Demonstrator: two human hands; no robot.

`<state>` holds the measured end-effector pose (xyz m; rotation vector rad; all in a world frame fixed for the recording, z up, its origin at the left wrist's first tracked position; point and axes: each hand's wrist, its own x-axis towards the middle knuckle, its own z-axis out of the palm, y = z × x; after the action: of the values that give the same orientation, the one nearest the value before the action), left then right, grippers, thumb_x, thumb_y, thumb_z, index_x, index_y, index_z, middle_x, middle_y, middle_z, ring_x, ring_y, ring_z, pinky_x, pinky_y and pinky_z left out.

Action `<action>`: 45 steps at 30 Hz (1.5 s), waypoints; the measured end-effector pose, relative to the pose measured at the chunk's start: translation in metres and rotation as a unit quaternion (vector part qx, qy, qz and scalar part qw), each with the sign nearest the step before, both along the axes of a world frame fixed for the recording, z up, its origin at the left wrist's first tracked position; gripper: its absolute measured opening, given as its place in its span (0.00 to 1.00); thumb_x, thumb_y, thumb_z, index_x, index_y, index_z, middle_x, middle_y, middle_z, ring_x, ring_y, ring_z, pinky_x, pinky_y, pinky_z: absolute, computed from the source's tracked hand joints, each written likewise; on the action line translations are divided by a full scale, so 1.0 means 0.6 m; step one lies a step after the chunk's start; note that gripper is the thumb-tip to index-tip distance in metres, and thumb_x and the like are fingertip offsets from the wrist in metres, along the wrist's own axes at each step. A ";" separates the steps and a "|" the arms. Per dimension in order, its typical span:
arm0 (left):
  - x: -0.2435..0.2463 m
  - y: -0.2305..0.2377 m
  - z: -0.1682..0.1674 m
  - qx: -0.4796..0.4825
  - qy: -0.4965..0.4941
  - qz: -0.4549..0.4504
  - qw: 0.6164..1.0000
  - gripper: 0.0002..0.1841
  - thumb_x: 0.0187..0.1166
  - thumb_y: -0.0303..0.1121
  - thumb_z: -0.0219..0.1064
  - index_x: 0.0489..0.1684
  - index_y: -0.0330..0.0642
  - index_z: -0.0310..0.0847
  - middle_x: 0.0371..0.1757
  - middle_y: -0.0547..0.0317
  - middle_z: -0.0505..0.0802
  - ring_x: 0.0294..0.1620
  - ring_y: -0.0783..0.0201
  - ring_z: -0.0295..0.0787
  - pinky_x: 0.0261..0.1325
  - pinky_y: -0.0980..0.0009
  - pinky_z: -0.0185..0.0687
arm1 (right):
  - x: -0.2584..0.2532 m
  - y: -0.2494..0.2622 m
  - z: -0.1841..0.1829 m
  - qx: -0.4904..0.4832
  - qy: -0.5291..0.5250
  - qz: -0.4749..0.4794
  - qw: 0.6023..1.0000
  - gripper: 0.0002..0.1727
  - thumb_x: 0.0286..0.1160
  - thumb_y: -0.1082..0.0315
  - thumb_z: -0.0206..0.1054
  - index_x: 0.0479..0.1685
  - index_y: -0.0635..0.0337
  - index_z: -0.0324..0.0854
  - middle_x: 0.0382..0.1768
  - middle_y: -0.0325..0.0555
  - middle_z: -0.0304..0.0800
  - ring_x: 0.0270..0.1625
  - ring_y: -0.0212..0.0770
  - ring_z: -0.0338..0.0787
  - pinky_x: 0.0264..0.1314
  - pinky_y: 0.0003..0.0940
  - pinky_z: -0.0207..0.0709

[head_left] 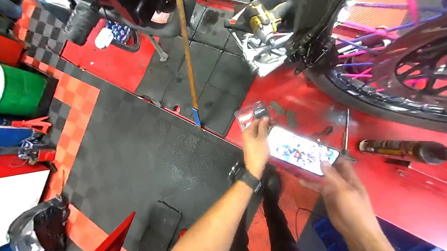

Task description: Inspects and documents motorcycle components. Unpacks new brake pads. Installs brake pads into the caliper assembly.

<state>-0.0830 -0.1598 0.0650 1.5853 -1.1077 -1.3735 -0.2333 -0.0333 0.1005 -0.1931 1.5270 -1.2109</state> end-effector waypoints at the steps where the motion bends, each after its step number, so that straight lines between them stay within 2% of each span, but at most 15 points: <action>1: 0.004 -0.008 -0.010 -0.002 -0.020 -0.001 1.000 0.20 0.93 0.43 0.54 0.45 0.40 0.90 0.42 0.56 0.96 0.44 0.64 0.92 0.52 0.60 0.90 | 0.002 -0.013 -0.010 -0.012 -0.009 0.000 1.000 0.22 0.84 0.71 0.58 0.76 0.53 0.68 0.61 0.52 0.85 0.49 0.52 0.95 0.41 0.53 0.94; 3: 0.018 -0.019 -0.022 0.000 -0.064 -0.004 0.998 0.19 0.91 0.45 0.57 0.43 0.43 0.92 0.39 0.59 0.95 0.40 0.65 0.91 0.49 0.59 0.89 | -0.002 -0.035 -0.028 -0.026 -0.030 0.005 0.999 0.20 0.84 0.75 0.55 0.73 0.53 0.69 0.60 0.51 0.86 0.47 0.50 0.95 0.42 0.51 0.93; 6: 0.041 -0.026 -0.029 0.018 -0.095 -0.003 0.995 0.19 0.89 0.47 0.60 0.42 0.44 0.92 0.35 0.58 0.94 0.35 0.64 0.90 0.44 0.59 0.88 | -0.019 -0.063 -0.032 -0.041 -0.075 0.026 0.996 0.21 0.86 0.76 0.49 0.74 0.56 0.72 0.64 0.55 0.86 0.56 0.54 0.94 0.56 0.58 0.91; 9: 0.054 -0.028 -0.028 0.008 -0.087 0.018 0.996 0.19 0.90 0.47 0.60 0.40 0.43 0.92 0.31 0.58 0.92 0.31 0.64 0.87 0.38 0.61 0.85 | -0.023 -0.080 -0.025 -0.041 -0.096 0.041 0.994 0.17 0.90 0.70 0.47 0.69 0.56 0.75 0.62 0.56 0.86 0.56 0.56 0.93 0.54 0.63 0.89; 12: 0.061 -0.032 -0.018 0.005 -0.056 0.053 0.997 0.20 0.90 0.48 0.59 0.39 0.43 0.92 0.34 0.58 0.94 0.35 0.64 0.90 0.42 0.62 0.88 | -0.010 -0.074 -0.022 -0.041 -0.125 0.045 0.990 0.18 0.88 0.69 0.46 0.68 0.58 0.76 0.62 0.59 0.87 0.57 0.58 0.93 0.55 0.65 0.88; 17: 0.065 -0.042 0.015 -0.008 0.038 0.086 0.996 0.21 0.93 0.42 0.53 0.46 0.38 0.91 0.44 0.54 0.96 0.47 0.61 0.93 0.54 0.60 0.90 | 0.024 -0.050 -0.010 -0.047 -0.159 0.047 0.985 0.19 0.87 0.68 0.46 0.70 0.58 0.75 0.56 0.61 0.90 0.52 0.58 0.95 0.55 0.64 0.89; 21: 0.095 -0.033 0.043 -0.008 0.050 -0.020 0.999 0.16 0.92 0.34 0.56 0.61 0.37 0.87 0.57 0.52 0.94 0.59 0.61 0.91 0.65 0.59 0.88 | 0.042 -0.034 0.006 -0.056 -0.147 0.029 0.987 0.21 0.86 0.70 0.49 0.76 0.59 0.71 0.58 0.62 0.88 0.51 0.57 0.95 0.52 0.60 0.91; 22: 0.106 -0.028 0.053 0.001 0.038 -0.064 0.997 0.15 0.88 0.30 0.58 0.65 0.38 0.85 0.59 0.53 0.93 0.58 0.60 0.90 0.63 0.60 0.88 | 0.041 -0.032 0.010 -0.055 -0.134 0.023 0.989 0.21 0.87 0.69 0.49 0.77 0.59 0.70 0.58 0.62 0.88 0.51 0.57 0.95 0.51 0.59 0.92; 24: 0.127 -0.010 0.082 0.026 0.015 -0.146 0.989 0.24 0.78 0.24 0.61 0.75 0.43 0.78 0.64 0.53 0.90 0.56 0.59 0.89 0.56 0.60 0.88 | 0.035 -0.032 0.022 -0.043 -0.099 0.022 0.994 0.21 0.89 0.67 0.49 0.78 0.58 0.71 0.57 0.60 0.89 0.49 0.54 0.96 0.47 0.53 0.93; 26: 0.140 0.007 0.089 0.030 0.025 -0.170 0.985 0.28 0.72 0.20 0.65 0.76 0.42 0.76 0.65 0.53 0.89 0.55 0.59 0.91 0.54 0.60 0.91 | 0.023 -0.034 0.033 -0.035 -0.074 0.032 0.996 0.21 0.90 0.65 0.49 0.78 0.56 0.71 0.57 0.58 0.89 0.48 0.53 0.96 0.44 0.51 0.94; 32: 0.147 0.063 0.068 0.051 0.047 -0.112 0.991 0.30 0.67 0.20 0.70 0.74 0.47 0.76 0.64 0.55 0.88 0.57 0.57 0.90 0.53 0.58 0.92 | -0.001 -0.039 0.047 -0.047 -0.016 0.099 0.994 0.22 0.89 0.61 0.54 0.77 0.53 0.74 0.59 0.56 0.90 0.50 0.52 0.96 0.45 0.48 0.95; 39: 0.146 0.125 0.054 0.087 0.086 -0.072 0.990 0.37 0.67 0.22 0.74 0.80 0.51 0.69 0.62 0.51 0.89 0.53 0.51 0.92 0.52 0.51 0.96 | -0.002 -0.043 0.033 -0.067 -0.025 0.087 0.994 0.24 0.91 0.58 0.49 0.81 0.50 0.74 0.61 0.53 0.89 0.47 0.48 0.95 0.43 0.43 0.92; 41: 0.142 0.138 0.056 0.093 0.088 -0.054 0.990 0.37 0.66 0.23 0.75 0.80 0.48 0.67 0.59 0.49 0.89 0.51 0.50 0.93 0.51 0.52 0.96 | 0.003 -0.050 0.029 -0.075 -0.044 0.079 0.993 0.26 0.91 0.53 0.49 0.83 0.47 0.73 0.64 0.51 0.88 0.52 0.48 0.93 0.48 0.46 0.92; 43: 0.139 0.149 0.060 0.092 0.106 -0.047 0.989 0.36 0.69 0.26 0.76 0.81 0.44 0.65 0.58 0.46 0.89 0.51 0.49 0.93 0.52 0.52 0.96 | 0.013 -0.056 0.025 -0.076 -0.083 0.066 0.992 0.28 0.90 0.47 0.50 0.82 0.47 0.72 0.67 0.49 0.87 0.62 0.49 0.91 0.62 0.53 0.87; 45: 0.137 0.160 0.062 0.084 0.119 -0.060 0.987 0.35 0.72 0.30 0.75 0.80 0.38 0.63 0.57 0.44 0.89 0.50 0.49 0.93 0.51 0.53 0.96 | 0.028 -0.060 0.018 -0.081 -0.131 0.037 0.987 0.26 0.89 0.44 0.50 0.76 0.48 0.74 0.64 0.47 0.88 0.65 0.48 0.89 0.67 0.53 0.84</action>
<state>-0.0006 -0.0636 0.1025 1.4414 -0.9774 -1.7271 -0.2165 -0.0693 0.1112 -0.1879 1.1863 -1.2489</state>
